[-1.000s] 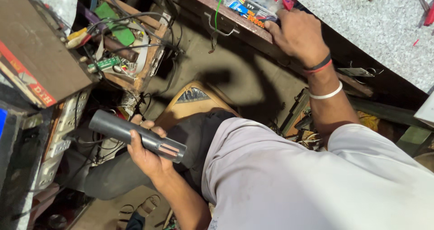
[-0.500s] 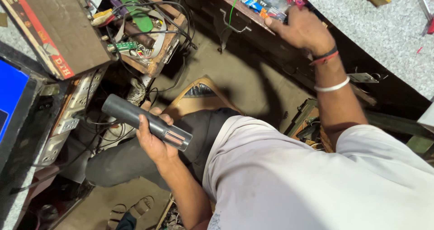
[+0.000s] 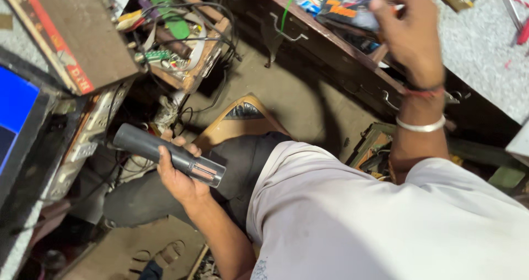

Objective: The person sits on a chair and inserts batteries into a TV remote control, then presses buttons to test it. They open the remote's case, remove the rubber keypad and green circuit board, and use a soldering iron on the board.

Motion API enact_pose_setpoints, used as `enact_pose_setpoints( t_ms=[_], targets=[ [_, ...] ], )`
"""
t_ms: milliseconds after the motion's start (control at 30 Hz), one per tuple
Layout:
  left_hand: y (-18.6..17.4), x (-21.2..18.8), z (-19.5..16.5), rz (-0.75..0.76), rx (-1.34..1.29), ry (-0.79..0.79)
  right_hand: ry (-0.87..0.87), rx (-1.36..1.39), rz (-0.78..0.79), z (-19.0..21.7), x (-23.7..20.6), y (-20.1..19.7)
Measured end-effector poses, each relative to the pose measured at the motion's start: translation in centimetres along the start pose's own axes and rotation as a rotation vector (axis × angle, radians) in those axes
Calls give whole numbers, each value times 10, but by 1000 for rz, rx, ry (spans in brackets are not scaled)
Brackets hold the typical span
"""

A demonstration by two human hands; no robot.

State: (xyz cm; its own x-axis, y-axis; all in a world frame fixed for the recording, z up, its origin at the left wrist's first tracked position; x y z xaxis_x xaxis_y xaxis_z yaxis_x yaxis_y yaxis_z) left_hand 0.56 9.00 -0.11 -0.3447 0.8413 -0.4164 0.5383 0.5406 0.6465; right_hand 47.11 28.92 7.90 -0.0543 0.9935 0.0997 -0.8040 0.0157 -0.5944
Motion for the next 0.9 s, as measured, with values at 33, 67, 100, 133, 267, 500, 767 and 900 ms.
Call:
enact_pose_setpoints(
  t_ms=[33,67,100,133,267,500,767,900],
  targets=[
    [-2,0,2,0,-15,1,12,131,-3,7,-4,-2],
    [-3,0,5,-1,-15,7,26,260,-1,17,-6,-3],
    [-6,0,8,-8,-16,14,74,352,40,25,-10,4],
    [-9,-1,9,-22,-17,28,123,444,90,35,-11,17],
    [-27,-18,11,-126,100,36,26,744,609,94,-27,128],
    [-56,-68,-2,-158,96,285,351,1139,1425,169,-120,312],
    [-122,-108,-18,-600,107,558,-563,500,1373,227,-158,379],
    [-123,-113,-19,-742,132,519,-1074,317,1186,258,-168,366]
  ],
)
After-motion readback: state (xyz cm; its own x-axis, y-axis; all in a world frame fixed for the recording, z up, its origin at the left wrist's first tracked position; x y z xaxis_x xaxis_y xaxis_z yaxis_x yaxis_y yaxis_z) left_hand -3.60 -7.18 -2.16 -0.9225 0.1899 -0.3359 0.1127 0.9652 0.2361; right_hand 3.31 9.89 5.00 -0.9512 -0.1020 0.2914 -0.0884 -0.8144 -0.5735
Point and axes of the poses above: each hand's wrist, its own x-axis towards the middle knuckle, its own y-axis out of the palm, z = x × y, the point moved 6 cm from there along x, towards the middle knuckle, and after that the axes turned 6 degrees about -y, right-handed, at the moved point
